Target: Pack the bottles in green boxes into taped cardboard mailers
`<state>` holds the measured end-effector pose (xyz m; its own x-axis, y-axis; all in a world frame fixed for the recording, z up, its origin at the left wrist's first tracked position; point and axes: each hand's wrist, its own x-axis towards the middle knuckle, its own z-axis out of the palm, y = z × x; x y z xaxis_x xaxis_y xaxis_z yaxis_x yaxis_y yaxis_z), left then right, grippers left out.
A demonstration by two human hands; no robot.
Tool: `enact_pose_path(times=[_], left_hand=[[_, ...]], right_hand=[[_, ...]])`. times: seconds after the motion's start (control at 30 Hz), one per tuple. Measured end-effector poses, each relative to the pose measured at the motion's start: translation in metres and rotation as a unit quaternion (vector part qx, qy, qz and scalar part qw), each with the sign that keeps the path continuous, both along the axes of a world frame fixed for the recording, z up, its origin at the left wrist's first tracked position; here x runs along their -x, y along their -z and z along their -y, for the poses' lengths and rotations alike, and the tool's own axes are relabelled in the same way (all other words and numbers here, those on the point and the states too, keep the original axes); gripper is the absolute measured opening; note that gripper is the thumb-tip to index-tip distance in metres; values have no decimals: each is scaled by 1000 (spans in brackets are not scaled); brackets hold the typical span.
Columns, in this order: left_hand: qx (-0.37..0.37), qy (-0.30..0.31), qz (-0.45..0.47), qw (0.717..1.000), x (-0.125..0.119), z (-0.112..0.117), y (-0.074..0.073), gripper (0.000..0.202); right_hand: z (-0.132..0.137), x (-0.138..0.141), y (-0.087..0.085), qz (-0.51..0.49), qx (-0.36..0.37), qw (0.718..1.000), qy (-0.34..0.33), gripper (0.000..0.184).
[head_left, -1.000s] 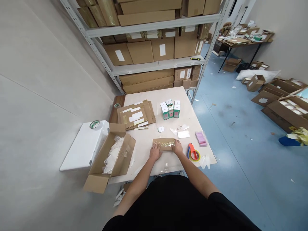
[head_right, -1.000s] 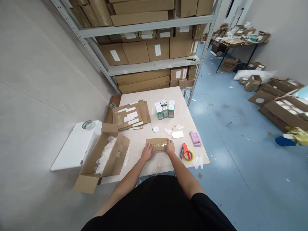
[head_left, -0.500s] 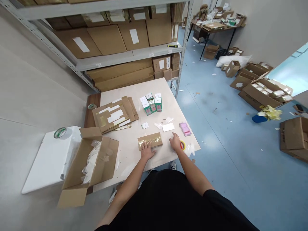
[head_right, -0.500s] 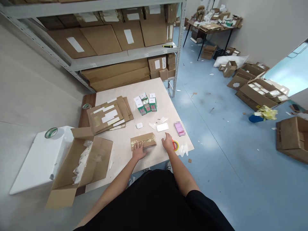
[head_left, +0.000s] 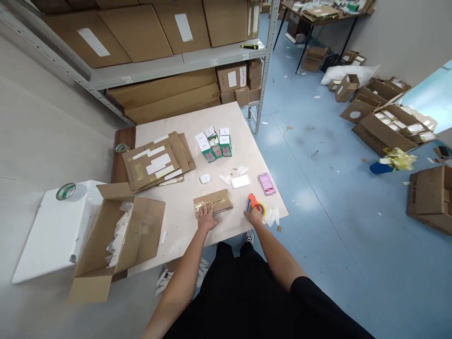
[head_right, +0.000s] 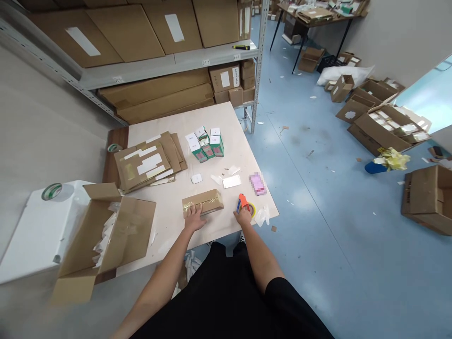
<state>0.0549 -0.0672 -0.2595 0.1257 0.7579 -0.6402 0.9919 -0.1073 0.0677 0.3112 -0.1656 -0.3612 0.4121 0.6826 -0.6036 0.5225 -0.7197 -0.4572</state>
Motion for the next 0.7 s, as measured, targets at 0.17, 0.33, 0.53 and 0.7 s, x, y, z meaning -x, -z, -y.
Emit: enact_pose_path(times=[0.17, 0.33, 0.53, 0.7], left_hand=[[-30, -8, 28, 999, 2, 7, 5, 101], [-120, -23, 59, 991, 3, 16, 9, 74], [-168, -6, 108, 980, 23, 19, 16, 65], [-173, 23, 135, 975, 49, 14, 19, 71]], right_hand=[[-9, -3, -2, 38, 30, 999, 17, 45], [-27, -3, -21, 14, -73, 997, 4, 34], [-51, 33, -72, -189, -237, 953, 17, 51], [-77, 87, -120, -333, -307, 891, 31, 48]])
